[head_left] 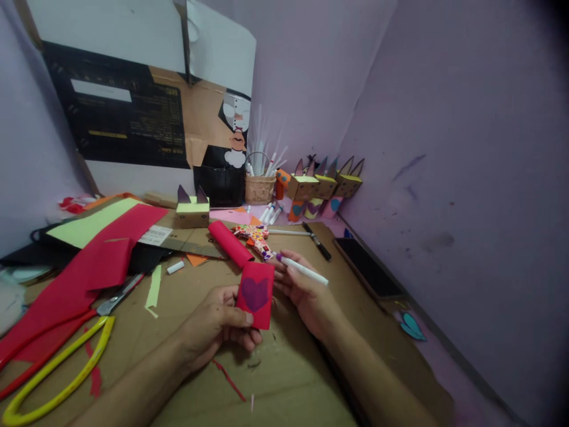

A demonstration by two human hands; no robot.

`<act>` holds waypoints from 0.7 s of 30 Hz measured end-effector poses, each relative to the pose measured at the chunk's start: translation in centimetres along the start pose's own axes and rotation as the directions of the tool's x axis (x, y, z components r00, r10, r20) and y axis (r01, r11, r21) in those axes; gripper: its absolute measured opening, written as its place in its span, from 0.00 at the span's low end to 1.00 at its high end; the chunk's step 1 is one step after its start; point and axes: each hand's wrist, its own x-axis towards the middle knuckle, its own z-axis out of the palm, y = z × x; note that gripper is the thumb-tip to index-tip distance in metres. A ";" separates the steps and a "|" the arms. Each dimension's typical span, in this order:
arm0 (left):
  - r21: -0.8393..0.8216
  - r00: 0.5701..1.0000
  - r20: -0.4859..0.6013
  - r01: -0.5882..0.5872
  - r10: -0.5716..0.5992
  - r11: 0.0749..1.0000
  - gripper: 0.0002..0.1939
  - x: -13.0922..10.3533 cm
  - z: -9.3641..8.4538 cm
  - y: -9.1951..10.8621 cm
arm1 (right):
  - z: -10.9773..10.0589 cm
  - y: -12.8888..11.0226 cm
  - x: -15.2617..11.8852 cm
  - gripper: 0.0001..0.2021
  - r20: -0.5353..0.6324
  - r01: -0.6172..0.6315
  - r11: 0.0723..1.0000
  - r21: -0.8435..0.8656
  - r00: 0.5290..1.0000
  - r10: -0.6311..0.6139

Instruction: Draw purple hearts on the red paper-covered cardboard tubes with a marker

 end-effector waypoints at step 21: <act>0.448 0.961 -0.069 -0.211 0.269 0.869 0.18 0.1 1.2 -1.8 | 0.9 0.1 -0.8 0.19 0.214 -0.127 0.989 0.079 0.971 0.108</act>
